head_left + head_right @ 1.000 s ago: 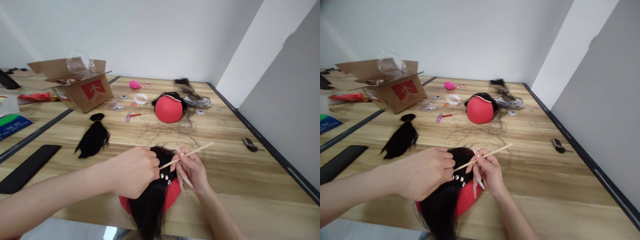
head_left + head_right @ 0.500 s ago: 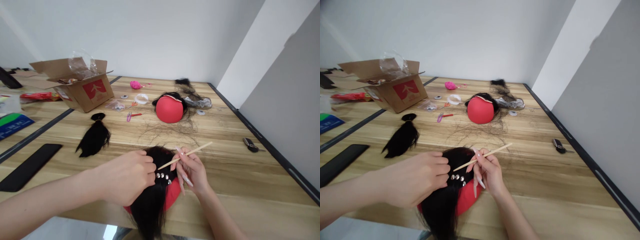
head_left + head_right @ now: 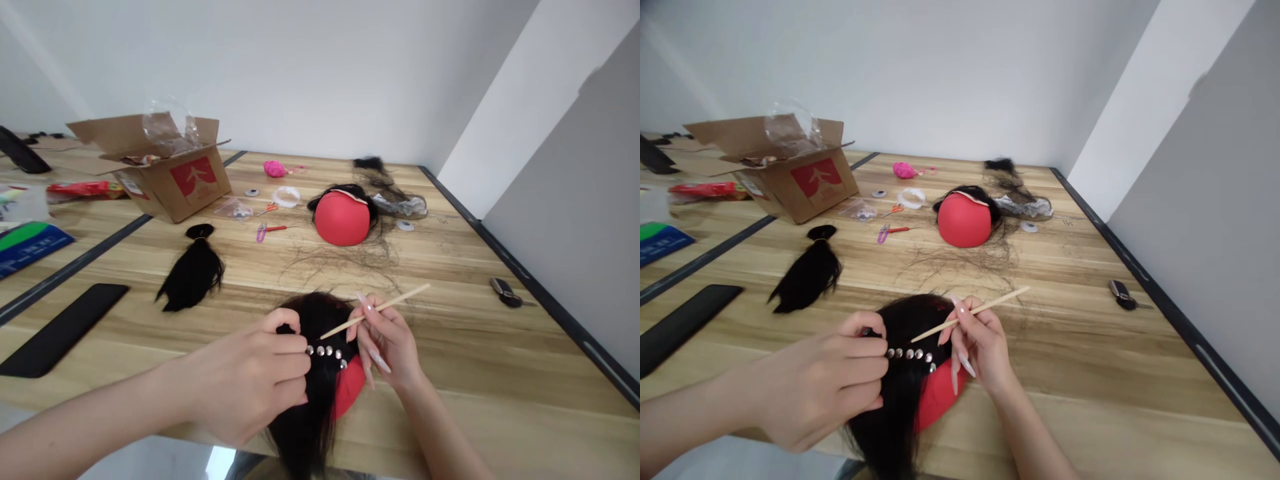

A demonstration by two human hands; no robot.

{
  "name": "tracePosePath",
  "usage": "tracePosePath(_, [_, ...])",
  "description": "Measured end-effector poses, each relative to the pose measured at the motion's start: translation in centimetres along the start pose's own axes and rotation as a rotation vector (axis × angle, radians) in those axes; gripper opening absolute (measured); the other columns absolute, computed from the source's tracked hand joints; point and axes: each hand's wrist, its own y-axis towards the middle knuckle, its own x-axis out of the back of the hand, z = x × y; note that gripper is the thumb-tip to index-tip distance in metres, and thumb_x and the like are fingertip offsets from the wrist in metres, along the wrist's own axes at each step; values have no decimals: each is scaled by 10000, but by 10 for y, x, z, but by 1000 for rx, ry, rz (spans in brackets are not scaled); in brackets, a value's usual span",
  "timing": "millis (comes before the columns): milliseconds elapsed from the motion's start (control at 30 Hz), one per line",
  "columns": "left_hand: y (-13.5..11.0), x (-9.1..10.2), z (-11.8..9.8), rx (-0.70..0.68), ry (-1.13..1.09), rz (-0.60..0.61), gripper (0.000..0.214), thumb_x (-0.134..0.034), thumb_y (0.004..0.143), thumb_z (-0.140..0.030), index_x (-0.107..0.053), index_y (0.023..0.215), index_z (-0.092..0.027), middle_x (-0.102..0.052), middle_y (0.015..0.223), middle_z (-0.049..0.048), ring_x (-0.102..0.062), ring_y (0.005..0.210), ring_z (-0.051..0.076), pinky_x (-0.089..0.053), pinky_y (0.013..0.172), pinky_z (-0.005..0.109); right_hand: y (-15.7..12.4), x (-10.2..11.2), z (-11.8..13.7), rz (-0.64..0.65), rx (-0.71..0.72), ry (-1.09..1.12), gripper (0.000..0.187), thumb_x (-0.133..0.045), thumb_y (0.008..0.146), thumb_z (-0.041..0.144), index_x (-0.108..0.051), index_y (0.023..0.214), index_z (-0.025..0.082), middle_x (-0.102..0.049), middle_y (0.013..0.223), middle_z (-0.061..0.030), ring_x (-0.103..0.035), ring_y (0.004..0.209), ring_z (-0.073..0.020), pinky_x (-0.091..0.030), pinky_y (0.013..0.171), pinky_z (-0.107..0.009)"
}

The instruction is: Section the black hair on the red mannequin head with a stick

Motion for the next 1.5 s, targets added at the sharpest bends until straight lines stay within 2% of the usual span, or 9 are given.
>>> tracePosePath(167, [2, -6, 1, 14, -285, -104, 296, -383, 950, -114, -501, 688, -185, -498, 600, -1, -449, 585, 149, -504, 965, 401, 0, -1, 0, -10, 4, 1, 293, -710, 853, 373, -581, 704, 156, -616, 461, 29, -373, 217, -51, -406, 218, -148])
tracePosePath(267, [4, -8, -2, 115, -572, -153, 366, -300, 1034, -216, -398, 682, -197, -429, 574, -20, -455, 575, 138, -545, 909, 373, 1, -1, 0, -11, 9, -10, 295, -714, 852, 376, -583, 710, 154, -653, 507, 11, -374, 229, -44, -413, 224, -145])
tracePosePath(367, [5, -10, -5, 214, -667, -160, 413, -249, 1064, -309, -347, 679, -195, -439, 599, -1, -486, 644, 148, -517, 746, 308, 1, 0, 0, -2, 17, -15, 301, -712, 856, 385, -575, 713, 158, -671, 525, 2, -377, 232, -46, -405, 216, -143])
tracePosePath(467, [5, -12, -10, 304, -571, -185, 409, -264, 1060, -264, -349, 667, -187, -455, 644, 11, -458, 659, 145, -418, 625, 283, 1, 0, 0, 2, 27, -18, 300, -718, 854, 394, -577, 730, 159, -703, 574, -13, -372, 230, -39, -415, 220, -149])
tracePosePath(567, [8, -18, -17, 321, -435, -280, 363, -295, 1028, -160, -365, 673, -186, -450, 656, 5, -416, 640, 139, -375, 603, 293, 1, -2, 1, -8, 49, -27, 303, -738, 839, 393, -589, 726, 156, -712, 589, -24, -377, 240, -34, -416, 229, -140])
tracePosePath(700, [10, -33, -24, 255, -238, -376, 318, -328, 973, -63, -416, 692, -182, -456, 630, 8, -388, 613, 147, -353, 587, 316, 0, -2, 1, -20, 80, -54, 285, -729, 851, 384, -625, 731, 148, -708, 594, -24, -399, 244, -38, -408, 232, -134])
tracePosePath(867, [7, -53, -24, 131, 39, -438, 325, -396, 940, -54, -492, 650, -167, -480, 598, 26, -367, 604, 161, -389, 600, 339, -2, 0, 0, -19, 126, -76, 228, -704, 880, 353, -677, 780, 149, -691, 597, -12, -477, 290, -56, -459, 277, -146])
tracePosePath(1333, [19, -51, -43, 266, -24, -424, 286, -378, 945, -50, -483, 705, -164, -484, 660, 19, -420, 643, 160, -454, 686, 318, -6, 0, 4, -43, 146, -207, 244, -691, 890, 371, -710, 808, 141, -702, 656, -32, -525, 358, -71, -503, 344, -179])
tracePosePath(1500, [26, -56, -53, 445, -50, -453, 292, -370, 937, -62, -475, 690, -178, -518, 678, 39, -448, 671, 183, -464, 674, 337, -6, -1, 2, -81, 130, -200, 235, -692, 891, 371, -704, 812, 150, -686, 645, -18, -542, 371, -74, -477, 345, -170])
